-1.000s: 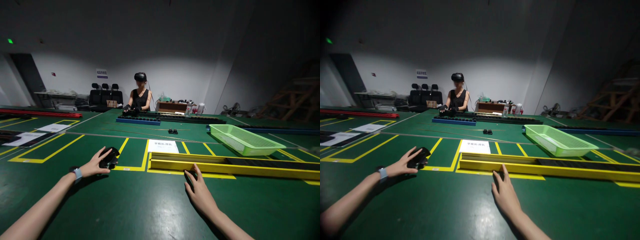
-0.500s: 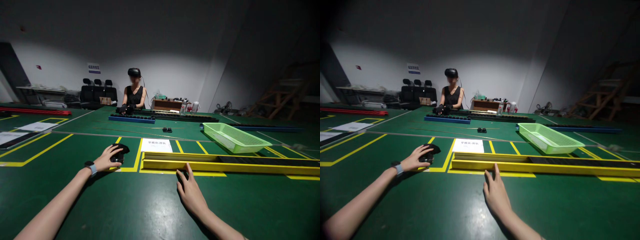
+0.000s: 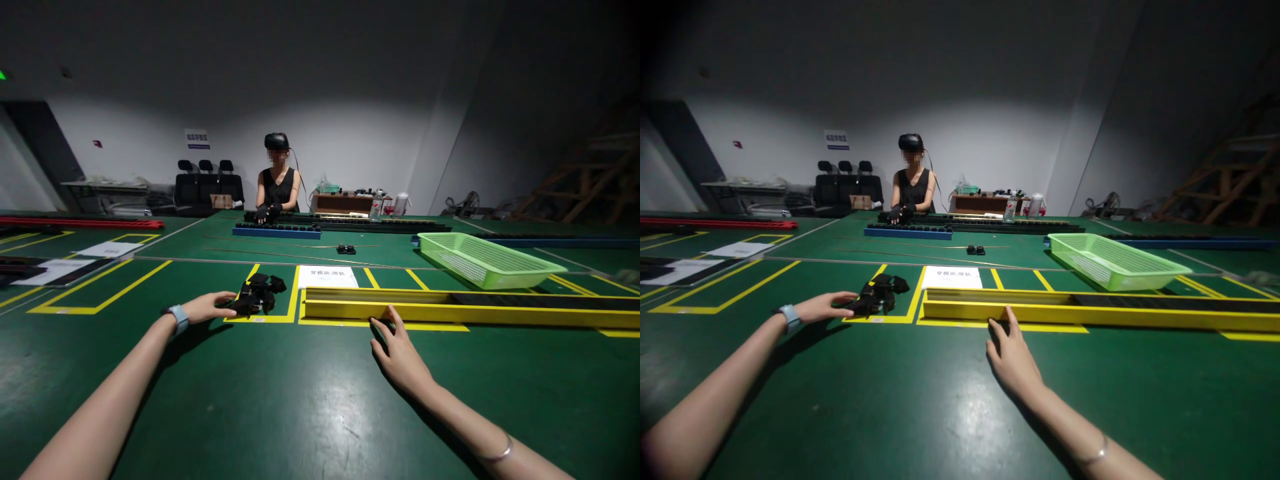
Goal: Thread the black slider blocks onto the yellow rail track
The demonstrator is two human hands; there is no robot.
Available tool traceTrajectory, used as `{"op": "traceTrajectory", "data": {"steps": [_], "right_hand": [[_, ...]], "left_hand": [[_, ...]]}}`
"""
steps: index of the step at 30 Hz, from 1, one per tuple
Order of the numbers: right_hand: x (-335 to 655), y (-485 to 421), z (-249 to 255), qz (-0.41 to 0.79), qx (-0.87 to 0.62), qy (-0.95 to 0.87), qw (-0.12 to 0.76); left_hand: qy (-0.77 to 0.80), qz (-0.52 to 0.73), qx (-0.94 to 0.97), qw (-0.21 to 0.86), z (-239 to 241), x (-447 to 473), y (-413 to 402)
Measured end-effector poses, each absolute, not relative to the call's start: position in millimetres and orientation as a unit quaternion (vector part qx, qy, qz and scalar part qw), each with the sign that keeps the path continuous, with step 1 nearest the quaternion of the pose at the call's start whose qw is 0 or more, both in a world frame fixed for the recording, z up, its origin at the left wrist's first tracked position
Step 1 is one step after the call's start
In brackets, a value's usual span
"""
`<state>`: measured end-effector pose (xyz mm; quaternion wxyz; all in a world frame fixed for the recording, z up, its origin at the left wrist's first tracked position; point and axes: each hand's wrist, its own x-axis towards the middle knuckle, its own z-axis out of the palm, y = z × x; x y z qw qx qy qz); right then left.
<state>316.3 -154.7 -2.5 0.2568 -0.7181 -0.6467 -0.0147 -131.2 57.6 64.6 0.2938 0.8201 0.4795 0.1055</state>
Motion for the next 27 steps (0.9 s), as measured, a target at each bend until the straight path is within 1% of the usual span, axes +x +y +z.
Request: {"op": "traceTrajectory", "data": {"steps": [4, 7, 11, 13, 16, 18, 20, 22, 24, 27], "right_hand": [[316, -155, -2, -0.013, -0.717, -0.645, 0.265], [314, -156, 0, -0.008, -0.717, -0.643, 0.268], [314, -156, 0, -0.005, -0.713, -0.646, 0.272], [314, -156, -1, -0.007, -0.712, -0.647, 0.271], [314, -156, -1, -0.008, -0.713, -0.648, 0.269], [314, -156, 1, -0.004, -0.713, -0.647, 0.270], [313, -157, 3, 0.001, -0.713, -0.646, 0.274], [311, -158, 5, 0.001, -0.713, -0.644, 0.277], [311, -159, 6, -0.001, -0.713, -0.644, 0.277], [311, -160, 5, -0.004, -0.713, -0.645, 0.275]], "left_hand": [[0.487, 0.122, 0.823, 0.266, 55, -122, 54], [0.504, 0.127, 0.819, 0.243, 56, -117, 54], [0.529, 0.106, 0.813, 0.222, 82, -130, 51], [0.533, 0.141, 0.806, 0.215, 104, -131, 41], [0.511, 0.250, 0.781, 0.258, 134, -101, 17], [0.447, 0.321, 0.749, 0.369, 142, -59, 1], [0.378, 0.392, 0.689, 0.479, 134, -11, -9], [0.338, 0.409, 0.656, 0.537, 112, 29, -11], [0.344, 0.457, 0.615, 0.542, 84, 55, -5], [0.380, 0.511, 0.560, 0.530, 43, 65, 11]]}}
